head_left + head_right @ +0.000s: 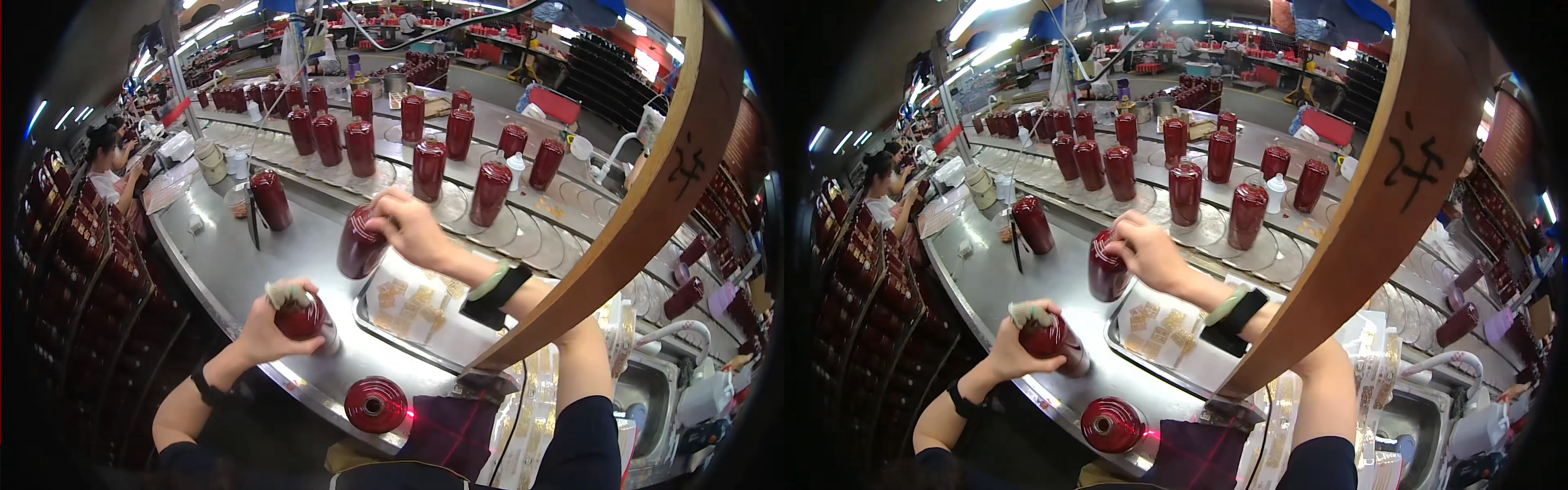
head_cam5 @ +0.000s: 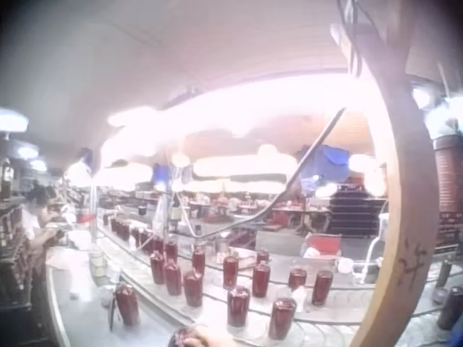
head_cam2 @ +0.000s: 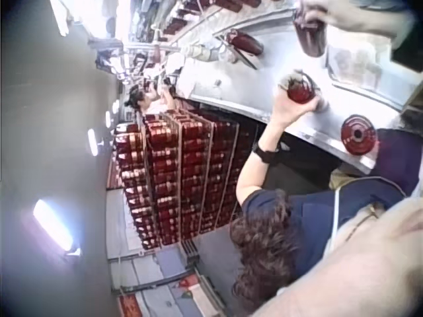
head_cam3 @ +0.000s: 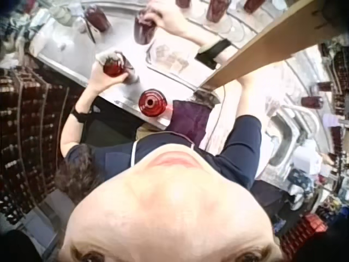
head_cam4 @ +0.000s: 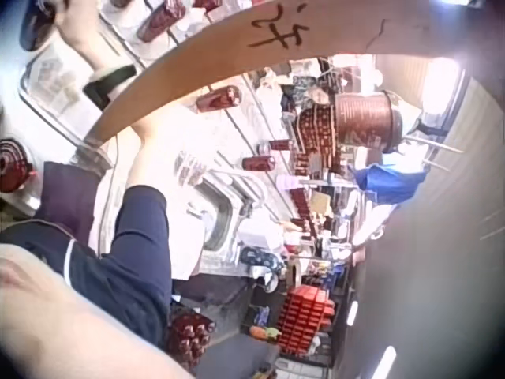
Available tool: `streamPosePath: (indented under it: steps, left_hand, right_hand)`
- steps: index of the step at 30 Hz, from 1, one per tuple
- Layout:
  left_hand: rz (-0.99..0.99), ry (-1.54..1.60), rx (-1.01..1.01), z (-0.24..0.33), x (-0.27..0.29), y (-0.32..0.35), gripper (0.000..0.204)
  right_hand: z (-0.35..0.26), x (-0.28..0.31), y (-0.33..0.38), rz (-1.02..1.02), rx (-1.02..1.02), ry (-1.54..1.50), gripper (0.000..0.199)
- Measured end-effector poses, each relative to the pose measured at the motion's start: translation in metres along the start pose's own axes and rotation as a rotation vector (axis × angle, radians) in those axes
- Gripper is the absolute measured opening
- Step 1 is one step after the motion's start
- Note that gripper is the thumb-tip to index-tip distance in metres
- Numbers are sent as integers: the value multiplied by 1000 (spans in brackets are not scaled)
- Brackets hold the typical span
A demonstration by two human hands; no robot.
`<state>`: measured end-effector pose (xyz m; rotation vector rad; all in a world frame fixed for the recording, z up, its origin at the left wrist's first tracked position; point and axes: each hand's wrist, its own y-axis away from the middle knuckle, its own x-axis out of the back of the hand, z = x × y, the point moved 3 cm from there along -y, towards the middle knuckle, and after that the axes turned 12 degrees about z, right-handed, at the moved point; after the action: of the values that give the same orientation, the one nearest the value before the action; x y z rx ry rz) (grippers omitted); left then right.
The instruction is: Manually applying labels and decorative adhesive bands to red liquor bottles.
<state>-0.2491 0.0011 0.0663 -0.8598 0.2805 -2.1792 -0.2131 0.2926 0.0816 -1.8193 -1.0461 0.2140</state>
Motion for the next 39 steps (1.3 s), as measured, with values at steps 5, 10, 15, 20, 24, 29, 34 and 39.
streamPosePath:
  steps: [5, 10, 15, 20, 24, 29, 34, 39]
  left_hand:
    - [-61, 35, 4, -1, 7, 31, 55]
    - [-58, 73, 12, -7, 5, 45, 61]
    - [-92, 110, 21, -7, 9, 48, 63]
    - [11, -84, -151, 12, 30, 17, 77]
    - [151, -35, -327, 22, 41, -73, 51]
    - [99, 6, -360, 18, -34, -221, 56]
    - [40, -320, -337, -10, -154, -329, 90]
    - [-57, -407, -146, -38, -243, -358, 99]
  right_hand:
    - [-6, -44, 14, -152, 61, -43, 17]
    - [-15, -70, 20, -273, 167, 32, 22]
    - [-23, -88, 16, -383, 216, 123, 24]
    - [-18, -60, 6, -291, 155, 202, 41]
    - [6, 13, -8, -133, 34, 512, 45]
    - [51, 133, -18, 38, -290, 964, 61]
    - [92, 207, 10, 71, -527, 1193, 76]
    - [112, 237, 42, 5, -549, 1336, 78]
